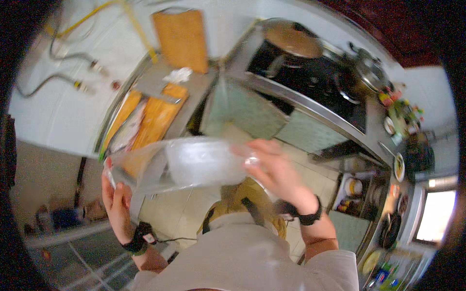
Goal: The person washes a metal bowl, rinses a plastic bag, and then washes a wooden cutting board and a cleaver under running water in a kitchen sink. They also handle a whole fish, placing it into the plastic bag.
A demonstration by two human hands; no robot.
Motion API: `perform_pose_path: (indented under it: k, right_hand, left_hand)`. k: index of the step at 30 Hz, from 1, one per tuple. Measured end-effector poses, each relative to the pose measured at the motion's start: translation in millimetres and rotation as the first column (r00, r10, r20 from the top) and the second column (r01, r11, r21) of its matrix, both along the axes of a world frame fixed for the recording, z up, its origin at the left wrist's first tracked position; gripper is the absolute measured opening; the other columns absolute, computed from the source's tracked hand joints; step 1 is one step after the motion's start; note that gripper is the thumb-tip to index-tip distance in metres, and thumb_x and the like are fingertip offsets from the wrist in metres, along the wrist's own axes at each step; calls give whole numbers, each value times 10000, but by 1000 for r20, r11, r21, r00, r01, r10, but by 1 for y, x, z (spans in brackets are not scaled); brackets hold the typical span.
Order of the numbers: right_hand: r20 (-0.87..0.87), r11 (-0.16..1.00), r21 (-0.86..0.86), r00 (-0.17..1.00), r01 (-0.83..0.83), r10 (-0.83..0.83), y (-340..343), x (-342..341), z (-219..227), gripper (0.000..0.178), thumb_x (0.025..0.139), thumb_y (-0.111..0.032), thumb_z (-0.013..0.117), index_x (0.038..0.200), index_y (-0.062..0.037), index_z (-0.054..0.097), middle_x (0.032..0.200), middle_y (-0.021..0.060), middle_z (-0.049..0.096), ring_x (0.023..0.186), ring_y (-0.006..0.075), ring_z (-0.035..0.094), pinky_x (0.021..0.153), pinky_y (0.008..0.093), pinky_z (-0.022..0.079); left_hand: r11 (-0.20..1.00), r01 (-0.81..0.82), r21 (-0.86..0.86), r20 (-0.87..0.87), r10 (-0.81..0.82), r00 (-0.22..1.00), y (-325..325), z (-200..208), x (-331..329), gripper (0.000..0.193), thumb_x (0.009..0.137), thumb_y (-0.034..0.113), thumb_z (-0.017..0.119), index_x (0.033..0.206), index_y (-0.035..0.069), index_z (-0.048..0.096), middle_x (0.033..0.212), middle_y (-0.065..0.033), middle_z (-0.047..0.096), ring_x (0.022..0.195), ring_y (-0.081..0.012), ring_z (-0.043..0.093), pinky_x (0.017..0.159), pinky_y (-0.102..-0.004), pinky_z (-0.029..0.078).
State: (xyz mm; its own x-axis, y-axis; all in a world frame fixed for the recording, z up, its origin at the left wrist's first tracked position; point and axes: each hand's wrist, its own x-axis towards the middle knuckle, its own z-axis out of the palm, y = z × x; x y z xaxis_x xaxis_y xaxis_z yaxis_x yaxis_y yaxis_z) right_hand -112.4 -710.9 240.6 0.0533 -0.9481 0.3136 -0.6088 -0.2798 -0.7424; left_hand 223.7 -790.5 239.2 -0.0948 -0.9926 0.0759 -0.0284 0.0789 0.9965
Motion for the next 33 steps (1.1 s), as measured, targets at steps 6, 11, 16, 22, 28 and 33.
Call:
perform_pose_path:
  k: [6,11,16,22,28,33]
  right_hand:
    - [119,991,46,985,-129,122,-70,34,5,275,853,-120,569,1107,-35,632,969,148,612,853,298,568,756,345,450]
    - [146,969,31,960,-244,237,-106,93,15,302,869,-184,562,1106,-9,629,967,145,621,867,290,571,772,339,441]
    - [143,966,-73,956,-247,255,-110,166,26,384,879,-304,564,1070,20,645,997,149,632,887,277,573,794,340,434]
    - [260,979,188,965,-81,30,-108,258,19,358,920,-274,522,1075,32,624,1000,121,649,935,215,593,860,311,431]
    - [252,896,436,944,86,-213,-116,294,-36,309,951,-200,497,1144,27,582,979,75,656,937,134,585,866,287,434]
    - [350,823,566,917,-43,-193,-132,287,-44,404,921,-285,560,1214,-8,541,1001,70,644,989,134,567,901,293,419]
  left_hand:
    - [983,-178,54,91,172,981,4,22,52,528,918,85,461,1417,41,293,594,76,354,470,-13,298,433,-163,227]
    - [966,-258,27,38,257,966,4,19,108,551,907,107,504,1410,23,295,589,67,405,457,-16,301,430,-168,224]
    - [985,-151,-85,-113,141,984,-5,24,191,644,884,196,572,1400,-34,263,507,74,427,405,-19,334,427,-175,224]
    - [997,81,-10,-252,-81,964,-33,21,298,685,888,221,567,1408,-46,210,479,63,461,383,-22,344,429,-162,241]
    - [899,324,295,-274,-245,930,-69,-5,337,634,879,70,495,1431,1,192,653,7,512,466,-31,372,449,-170,301]
    - [822,446,354,-327,-338,882,-83,-2,353,653,861,18,464,1441,16,165,690,-4,485,509,-41,399,475,-187,337]
